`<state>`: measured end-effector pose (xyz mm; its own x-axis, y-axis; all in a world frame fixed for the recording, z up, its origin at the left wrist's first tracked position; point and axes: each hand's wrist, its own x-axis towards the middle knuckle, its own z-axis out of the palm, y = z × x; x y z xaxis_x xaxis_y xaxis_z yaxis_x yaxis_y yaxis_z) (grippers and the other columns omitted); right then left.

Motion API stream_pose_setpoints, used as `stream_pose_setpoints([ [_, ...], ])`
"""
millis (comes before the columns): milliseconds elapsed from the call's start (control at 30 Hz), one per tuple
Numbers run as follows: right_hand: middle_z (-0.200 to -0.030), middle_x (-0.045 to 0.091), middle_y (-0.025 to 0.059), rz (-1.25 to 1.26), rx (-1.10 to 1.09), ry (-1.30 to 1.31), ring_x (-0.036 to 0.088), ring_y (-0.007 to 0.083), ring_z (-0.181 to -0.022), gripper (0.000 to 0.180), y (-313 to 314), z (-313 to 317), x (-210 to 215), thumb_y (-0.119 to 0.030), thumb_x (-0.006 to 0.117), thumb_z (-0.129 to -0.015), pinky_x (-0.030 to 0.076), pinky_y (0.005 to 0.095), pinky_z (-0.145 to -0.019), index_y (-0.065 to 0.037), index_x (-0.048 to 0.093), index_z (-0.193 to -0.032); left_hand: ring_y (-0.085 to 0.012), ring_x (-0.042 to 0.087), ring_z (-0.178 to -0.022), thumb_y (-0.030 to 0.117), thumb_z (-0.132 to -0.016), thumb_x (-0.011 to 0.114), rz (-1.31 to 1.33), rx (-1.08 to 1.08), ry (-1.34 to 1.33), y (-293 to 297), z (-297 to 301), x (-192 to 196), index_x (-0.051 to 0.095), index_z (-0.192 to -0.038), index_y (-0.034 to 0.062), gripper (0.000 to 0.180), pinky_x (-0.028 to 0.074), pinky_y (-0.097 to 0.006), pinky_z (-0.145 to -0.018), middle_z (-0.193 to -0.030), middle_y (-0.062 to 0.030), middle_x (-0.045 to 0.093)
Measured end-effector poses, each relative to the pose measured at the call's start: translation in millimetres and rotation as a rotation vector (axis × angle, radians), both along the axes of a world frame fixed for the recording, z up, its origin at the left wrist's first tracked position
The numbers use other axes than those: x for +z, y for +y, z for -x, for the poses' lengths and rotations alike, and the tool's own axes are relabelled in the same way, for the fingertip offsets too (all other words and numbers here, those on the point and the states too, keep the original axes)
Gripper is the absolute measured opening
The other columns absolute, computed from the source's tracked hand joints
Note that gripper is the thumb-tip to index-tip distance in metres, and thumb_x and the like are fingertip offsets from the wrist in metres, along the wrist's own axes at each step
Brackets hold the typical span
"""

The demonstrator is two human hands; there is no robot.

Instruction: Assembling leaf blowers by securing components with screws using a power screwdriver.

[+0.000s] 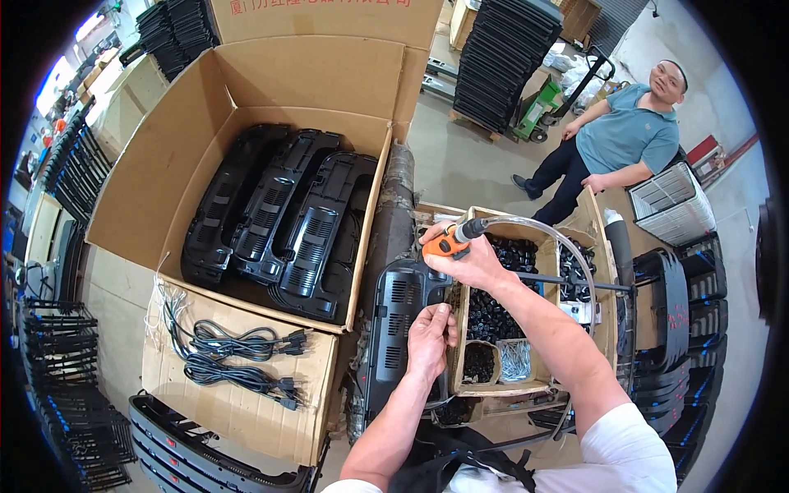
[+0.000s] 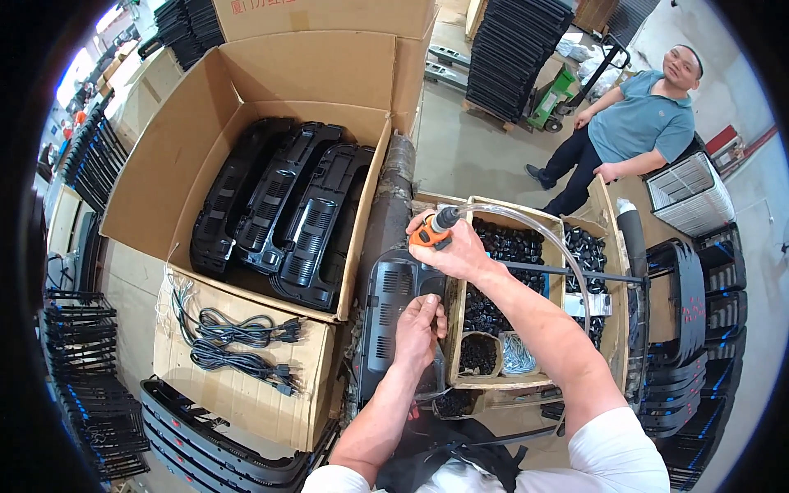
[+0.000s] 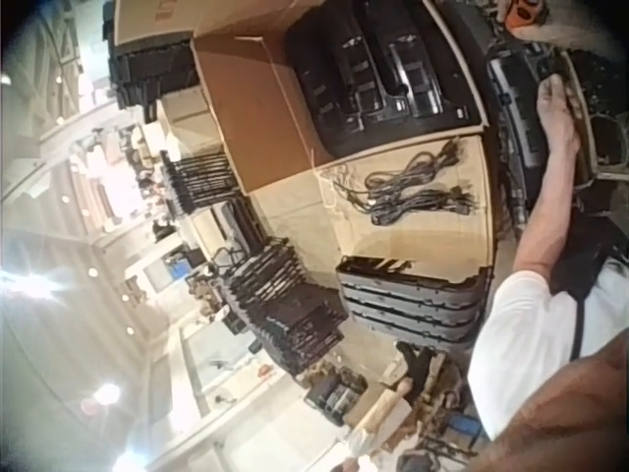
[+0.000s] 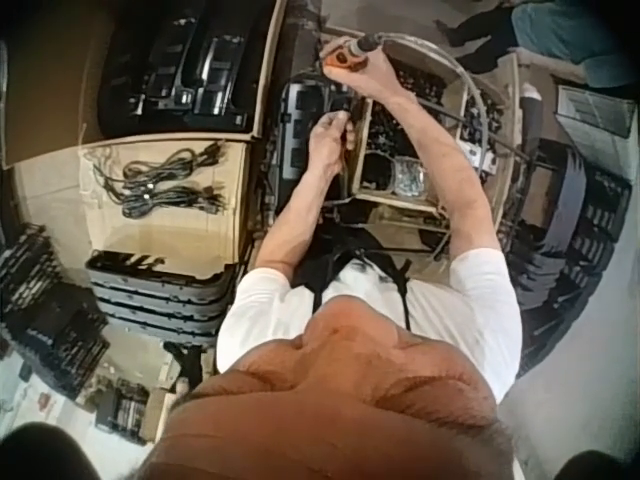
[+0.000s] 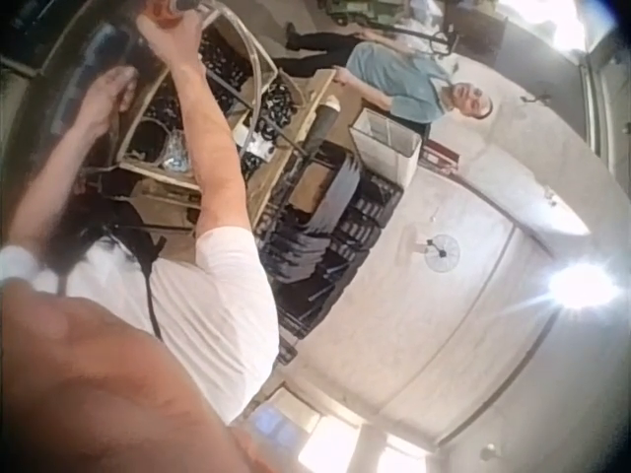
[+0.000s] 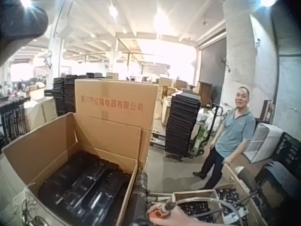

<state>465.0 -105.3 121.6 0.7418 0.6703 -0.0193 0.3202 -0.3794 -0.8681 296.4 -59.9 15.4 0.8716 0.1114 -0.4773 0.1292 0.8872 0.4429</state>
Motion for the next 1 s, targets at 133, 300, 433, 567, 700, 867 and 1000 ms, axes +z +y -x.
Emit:
stream_pose_setpoints([
  [133, -0.100, 0.072, 0.0028, -0.001, -0.020, 0.034, 0.068, 0.0137, -0.095, 0.028, -7, -2, -1, -0.014, 0.079, -0.082, 0.055, 0.0319, -0.089, -0.006, 0.073, -0.107, -0.0093, 0.061, -0.069, 0.019, -0.109, 0.059, 0.004, 0.042, 0.046, -1, -3, 5, 0.066, -0.117, 0.0032, 0.019, 0.055, -0.024, -0.060, -0.086, 0.0000, 0.064],
  [300, -0.104, 0.071, 0.0021, -0.108, -0.003, 0.094, 0.066, 0.0136, -0.102, 0.029, -7, -17, -3, -0.012, 0.081, -0.082, 0.053, 0.0328, -0.095, -0.006, 0.071, -0.108, -0.0101, 0.063, -0.073, 0.020, -0.108, 0.060, 0.073, 0.048, -0.028, 2, 0, -3, 0.065, -0.122, 0.0034, 0.022, 0.059, -0.025, -0.066, -0.090, -0.0009, 0.067],
  [433, -0.108, 0.074, 0.0039, -0.168, -0.035, 0.353, 0.069, 0.0150, -0.102, 0.043, -5, -32, 4, -0.013, 0.082, -0.079, 0.054, 0.0332, -0.098, -0.006, 0.069, -0.119, -0.0097, 0.064, -0.072, 0.020, -0.108, 0.059, 0.067, 0.055, 0.010, 2, 1, -1, 0.065, -0.122, 0.0028, 0.022, 0.059, -0.024, -0.065, -0.090, -0.0010, 0.067],
  [567, -0.104, 0.074, 0.0034, -0.112, 0.003, 0.347, 0.067, 0.0139, -0.099, 0.038, 4, -44, -1, -0.017, 0.082, -0.076, 0.053, 0.0321, -0.098, -0.007, 0.071, -0.111, -0.0109, 0.062, -0.075, 0.022, -0.108, 0.059, 0.063, 0.091, 0.043, 7, 1, 1, 0.065, -0.121, 0.0034, 0.023, 0.057, -0.025, -0.066, -0.090, -0.0008, 0.065],
  [700, -0.098, 0.072, 0.0008, -0.029, 0.049, 0.215, 0.065, 0.0154, -0.098, 0.032, 9, -51, -9, -0.023, 0.084, -0.073, 0.051, 0.0336, -0.096, -0.008, 0.073, -0.100, -0.0112, 0.059, -0.073, 0.027, -0.110, 0.056, 0.155, 0.139, 0.071, 14, -2, 0, 0.065, -0.117, 0.0043, 0.025, 0.052, -0.024, -0.063, -0.088, 0.0001, 0.062],
  [867, -0.098, 0.071, 0.0013, -0.074, 0.056, 0.239, 0.066, 0.0151, -0.096, 0.032, 6, -45, -11, -0.023, 0.084, -0.074, 0.052, 0.0332, -0.095, -0.008, 0.073, -0.100, -0.0136, 0.056, -0.071, 0.036, -0.109, 0.057, 0.189, 0.138, 0.111, 16, -5, 6, 0.064, -0.109, 0.0070, 0.030, 0.046, -0.026, -0.060, -0.083, 0.0008, 0.058],
  [1000, -0.099, 0.072, 0.0021, -0.079, 0.077, 0.247, 0.066, 0.0150, -0.097, 0.031, 7, -44, -11, -0.022, 0.083, -0.075, 0.053, 0.0332, -0.095, -0.008, 0.073, -0.100, -0.0139, 0.055, -0.071, 0.039, -0.109, 0.056, 0.219, 0.142, 0.123, 16, -9, 7, 0.064, -0.108, 0.0078, 0.033, 0.045, -0.027, -0.060, -0.082, 0.0009, 0.057],
])
